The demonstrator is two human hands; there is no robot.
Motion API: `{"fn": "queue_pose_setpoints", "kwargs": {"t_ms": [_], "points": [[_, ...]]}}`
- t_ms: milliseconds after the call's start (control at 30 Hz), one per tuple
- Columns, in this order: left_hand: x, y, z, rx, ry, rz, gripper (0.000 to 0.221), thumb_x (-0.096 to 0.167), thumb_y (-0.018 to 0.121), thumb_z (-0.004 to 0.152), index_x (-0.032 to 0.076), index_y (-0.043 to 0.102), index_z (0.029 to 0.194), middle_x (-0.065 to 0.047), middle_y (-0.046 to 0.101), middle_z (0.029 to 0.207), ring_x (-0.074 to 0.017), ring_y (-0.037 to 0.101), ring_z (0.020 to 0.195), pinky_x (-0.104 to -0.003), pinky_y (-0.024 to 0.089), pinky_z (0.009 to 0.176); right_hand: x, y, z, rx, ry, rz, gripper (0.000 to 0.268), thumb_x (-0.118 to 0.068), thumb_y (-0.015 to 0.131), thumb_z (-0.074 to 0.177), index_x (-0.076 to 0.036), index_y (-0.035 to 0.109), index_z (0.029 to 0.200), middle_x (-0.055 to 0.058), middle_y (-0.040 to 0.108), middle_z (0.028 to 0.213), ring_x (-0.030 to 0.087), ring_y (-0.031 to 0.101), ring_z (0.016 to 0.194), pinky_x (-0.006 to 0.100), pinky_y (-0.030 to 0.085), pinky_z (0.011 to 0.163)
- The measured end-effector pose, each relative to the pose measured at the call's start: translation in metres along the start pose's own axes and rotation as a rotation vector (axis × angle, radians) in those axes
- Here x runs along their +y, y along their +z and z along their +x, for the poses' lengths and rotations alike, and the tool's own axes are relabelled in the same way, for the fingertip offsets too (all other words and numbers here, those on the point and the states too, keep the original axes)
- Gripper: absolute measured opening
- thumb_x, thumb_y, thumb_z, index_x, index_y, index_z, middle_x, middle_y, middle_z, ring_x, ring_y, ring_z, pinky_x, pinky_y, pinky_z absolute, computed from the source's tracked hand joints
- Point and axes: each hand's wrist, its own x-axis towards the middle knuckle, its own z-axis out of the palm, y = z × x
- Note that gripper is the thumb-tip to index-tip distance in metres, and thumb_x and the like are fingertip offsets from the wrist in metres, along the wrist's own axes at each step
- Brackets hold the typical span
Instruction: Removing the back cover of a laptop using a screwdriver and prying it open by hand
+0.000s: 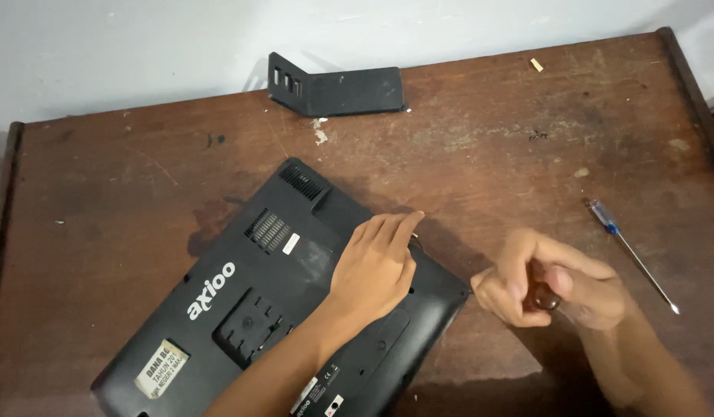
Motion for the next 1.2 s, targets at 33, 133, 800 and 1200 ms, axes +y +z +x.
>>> {"fn": "queue_pose_setpoints", "kwargs": {"t_ms": [33,133,800,1200], "points": [[0.000,0.000,0.000,-0.012,-0.006,-0.001,0.052,0.004,0.056,0.086,0.003,0.055,0.138,-0.011,0.067,0.123,-0.0303,0.059,0.117,-0.044,0.046,0.100,0.001,0.002,0.002,0.011,0.010,-0.020,0.037,-0.047,0.051,0.113,-0.011,0.052,0.102,-0.001,0.043,0.063,0.014,0.031,0.053,0.034,0.033,0.058],[-0.002,0.000,0.001,-0.024,-0.018,-0.038,0.056,0.001,0.056,0.084,0.005,0.053,0.140,-0.011,0.064,0.128,-0.0305,0.058,0.120,-0.044,0.046,0.100,0.000,0.005,0.006,-0.016,-0.010,-0.016,0.042,-0.049,0.060,0.113,-0.015,0.039,0.101,-0.002,0.041,0.064,0.012,0.029,0.053,0.032,0.030,0.056],[-0.003,-0.021,0.006,-0.061,-0.311,-0.529,0.056,-0.007,0.038,0.085,0.014,0.056,0.134,-0.005,0.061,0.138,-0.0222,0.052,0.131,-0.038,0.038,0.112,-0.014,0.013,0.002,-0.180,0.104,0.005,0.047,-0.044,0.068,0.115,-0.010,0.040,0.099,0.002,0.052,0.074,0.012,0.039,0.055,0.032,0.031,0.054],[-0.010,-0.021,0.003,0.152,-0.335,-0.788,0.056,-0.017,0.034,0.082,0.009,0.060,0.124,-0.009,0.063,0.128,-0.0232,0.061,0.123,-0.033,0.046,0.105,-0.040,0.012,0.029,-0.220,0.161,-0.117,0.044,-0.033,0.045,0.118,-0.008,0.062,0.086,0.010,0.052,0.074,0.027,0.049,0.054,0.043,0.051,0.080]]}}
